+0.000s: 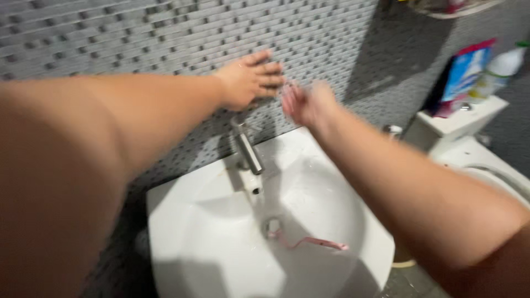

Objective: The person cleans the edges and basin of a sink using a small brush, then turns on the faucet to rinse the sink and the brush.

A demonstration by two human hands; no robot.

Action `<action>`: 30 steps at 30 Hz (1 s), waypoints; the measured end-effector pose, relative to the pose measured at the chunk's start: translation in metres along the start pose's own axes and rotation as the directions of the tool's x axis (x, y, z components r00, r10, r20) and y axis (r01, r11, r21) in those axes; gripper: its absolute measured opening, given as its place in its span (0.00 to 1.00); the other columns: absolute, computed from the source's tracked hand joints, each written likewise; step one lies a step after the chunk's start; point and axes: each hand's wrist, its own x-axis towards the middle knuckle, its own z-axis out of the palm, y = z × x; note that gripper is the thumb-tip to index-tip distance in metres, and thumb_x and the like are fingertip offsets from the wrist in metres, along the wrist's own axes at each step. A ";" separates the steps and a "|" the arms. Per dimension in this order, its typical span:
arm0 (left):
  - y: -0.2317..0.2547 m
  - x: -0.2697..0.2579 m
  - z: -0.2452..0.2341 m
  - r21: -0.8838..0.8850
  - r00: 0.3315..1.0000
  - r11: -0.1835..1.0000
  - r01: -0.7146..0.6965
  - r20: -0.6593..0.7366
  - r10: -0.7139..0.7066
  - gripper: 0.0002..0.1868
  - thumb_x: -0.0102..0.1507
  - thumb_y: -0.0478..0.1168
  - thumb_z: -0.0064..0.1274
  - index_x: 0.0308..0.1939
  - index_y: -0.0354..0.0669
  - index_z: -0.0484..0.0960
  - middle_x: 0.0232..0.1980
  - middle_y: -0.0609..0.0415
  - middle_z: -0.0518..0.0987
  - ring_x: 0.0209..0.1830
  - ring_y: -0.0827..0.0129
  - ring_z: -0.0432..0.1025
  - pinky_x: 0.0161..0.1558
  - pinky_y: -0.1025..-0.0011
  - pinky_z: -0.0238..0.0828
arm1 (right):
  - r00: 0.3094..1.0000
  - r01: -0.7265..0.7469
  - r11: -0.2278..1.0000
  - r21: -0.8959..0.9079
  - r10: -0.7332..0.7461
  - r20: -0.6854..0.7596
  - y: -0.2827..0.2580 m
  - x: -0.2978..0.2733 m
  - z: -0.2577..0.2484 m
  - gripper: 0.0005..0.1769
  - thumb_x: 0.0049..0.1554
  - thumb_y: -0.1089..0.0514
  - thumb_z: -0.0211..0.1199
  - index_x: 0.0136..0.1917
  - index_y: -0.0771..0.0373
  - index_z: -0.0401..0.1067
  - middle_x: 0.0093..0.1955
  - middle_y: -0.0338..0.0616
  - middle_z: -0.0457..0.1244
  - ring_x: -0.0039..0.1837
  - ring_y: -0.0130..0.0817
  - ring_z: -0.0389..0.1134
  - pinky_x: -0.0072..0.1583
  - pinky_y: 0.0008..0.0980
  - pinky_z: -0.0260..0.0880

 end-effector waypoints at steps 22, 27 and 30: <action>0.019 0.055 0.011 0.002 0.999 0.999 -0.050 -0.007 0.050 0.42 0.55 0.66 0.56 0.73 0.72 0.63 0.84 0.66 0.48 0.83 0.63 0.34 0.76 0.49 0.17 | 0.785 -0.599 0.799 0.044 0.598 -0.160 0.168 -0.096 -0.075 0.18 0.64 0.56 0.45 0.36 0.60 0.69 0.34 0.40 0.65 0.38 0.32 0.66 0.45 0.33 0.71; -0.004 0.031 0.012 -0.047 0.991 0.999 0.014 -0.136 -0.020 0.38 0.55 0.61 0.61 0.69 0.68 0.75 0.82 0.63 0.56 0.84 0.64 0.39 0.79 0.50 0.23 | 0.746 -0.665 0.723 0.185 0.654 0.125 0.188 -0.099 -0.049 0.16 0.58 0.58 0.36 0.29 0.57 0.53 0.30 0.41 0.54 0.33 0.33 0.54 0.38 0.32 0.60; -0.031 0.023 0.002 -0.094 0.931 0.980 0.173 -0.310 -0.194 0.39 0.56 0.58 0.59 0.72 0.63 0.74 0.82 0.59 0.58 0.84 0.59 0.39 0.78 0.48 0.25 | 0.761 -0.647 0.730 0.221 0.633 0.142 0.182 -0.084 -0.051 0.15 0.61 0.59 0.38 0.32 0.58 0.52 0.31 0.40 0.51 0.34 0.30 0.52 0.38 0.31 0.57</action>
